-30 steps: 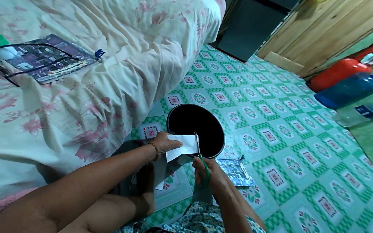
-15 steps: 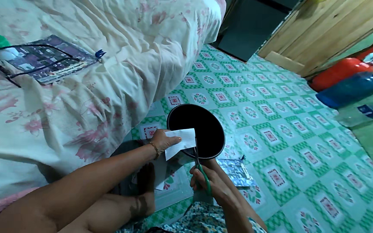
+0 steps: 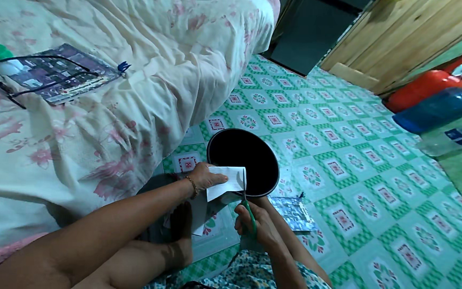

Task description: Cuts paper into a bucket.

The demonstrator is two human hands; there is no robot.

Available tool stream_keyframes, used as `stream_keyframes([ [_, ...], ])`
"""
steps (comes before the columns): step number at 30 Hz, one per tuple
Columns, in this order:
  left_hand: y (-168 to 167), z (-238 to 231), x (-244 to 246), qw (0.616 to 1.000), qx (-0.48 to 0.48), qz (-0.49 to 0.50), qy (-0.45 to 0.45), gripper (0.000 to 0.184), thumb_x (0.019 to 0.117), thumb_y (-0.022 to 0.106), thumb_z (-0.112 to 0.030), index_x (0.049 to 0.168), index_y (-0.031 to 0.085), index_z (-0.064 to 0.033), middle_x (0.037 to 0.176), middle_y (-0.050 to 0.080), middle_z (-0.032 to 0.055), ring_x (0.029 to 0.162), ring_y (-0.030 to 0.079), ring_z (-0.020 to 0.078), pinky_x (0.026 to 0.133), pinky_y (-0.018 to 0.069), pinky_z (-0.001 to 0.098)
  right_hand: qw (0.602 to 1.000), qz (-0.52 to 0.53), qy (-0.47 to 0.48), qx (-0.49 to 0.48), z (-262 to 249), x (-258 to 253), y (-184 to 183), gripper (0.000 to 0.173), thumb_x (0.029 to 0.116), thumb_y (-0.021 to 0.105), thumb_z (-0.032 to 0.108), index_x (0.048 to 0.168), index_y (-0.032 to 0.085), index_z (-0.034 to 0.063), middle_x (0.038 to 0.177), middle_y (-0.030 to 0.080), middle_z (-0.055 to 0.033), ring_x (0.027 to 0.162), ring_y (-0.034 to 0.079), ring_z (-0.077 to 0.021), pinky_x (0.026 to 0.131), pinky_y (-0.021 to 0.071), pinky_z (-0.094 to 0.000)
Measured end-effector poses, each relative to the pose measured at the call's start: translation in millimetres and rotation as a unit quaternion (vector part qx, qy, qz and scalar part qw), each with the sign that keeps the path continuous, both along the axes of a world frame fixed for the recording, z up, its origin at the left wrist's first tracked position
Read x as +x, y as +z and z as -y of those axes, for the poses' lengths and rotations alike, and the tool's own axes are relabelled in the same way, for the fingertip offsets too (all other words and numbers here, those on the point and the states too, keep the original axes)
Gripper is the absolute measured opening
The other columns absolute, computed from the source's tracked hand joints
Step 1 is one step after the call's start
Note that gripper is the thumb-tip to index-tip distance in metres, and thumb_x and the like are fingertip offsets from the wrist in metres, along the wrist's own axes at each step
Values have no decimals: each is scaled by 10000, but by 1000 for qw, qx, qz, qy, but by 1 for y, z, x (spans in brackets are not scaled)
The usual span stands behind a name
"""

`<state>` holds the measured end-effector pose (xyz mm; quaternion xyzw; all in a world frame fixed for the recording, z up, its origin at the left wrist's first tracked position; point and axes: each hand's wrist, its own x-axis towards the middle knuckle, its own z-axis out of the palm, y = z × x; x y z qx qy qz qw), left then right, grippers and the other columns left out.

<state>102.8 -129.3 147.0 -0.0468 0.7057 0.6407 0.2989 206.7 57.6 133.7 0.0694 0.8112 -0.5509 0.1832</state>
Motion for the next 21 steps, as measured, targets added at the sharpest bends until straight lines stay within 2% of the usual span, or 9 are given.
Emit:
stream_keyframes([
  [3, 2, -1, 1, 1000, 3, 12, -12, 242, 951, 708, -47, 1151, 634, 66, 937, 668, 88, 783, 627, 67, 782, 535, 234, 1000, 6, 2, 14, 1, -3, 3, 340, 1062, 480, 313, 1045, 590, -8, 667, 622, 47, 573, 601, -32, 590, 514, -206],
  [9, 0, -1, 1, 1000, -4, 12, -4, 228, 954, 706, -57, 1136, 635, 61, 932, 660, 87, 783, 624, 76, 780, 535, 244, 999, -19, -33, -27, 1, -2, -2, 248, 1049, 520, 244, 924, 591, 42, 574, 591, 72, 489, 568, -6, 511, 484, -166],
  [15, -1, -3, 1, 999, -7, 21, -24, 227, 952, 709, -59, 1133, 642, 59, 922, 667, 86, 773, 627, 73, 769, 536, 241, 999, 13, -24, -34, 1, -9, 5, 293, 1072, 462, 260, 1021, 584, -1, 615, 609, 50, 525, 595, -29, 554, 518, -191],
  [21, 1, -5, -1, 1000, -12, 24, -6, 274, 952, 711, -59, 1181, 625, 67, 971, 658, 113, 806, 623, 96, 790, 533, 254, 998, -8, -41, -56, -2, -15, 1, 263, 1060, 497, 228, 916, 598, 31, 550, 573, 64, 467, 556, -15, 491, 483, -171],
])
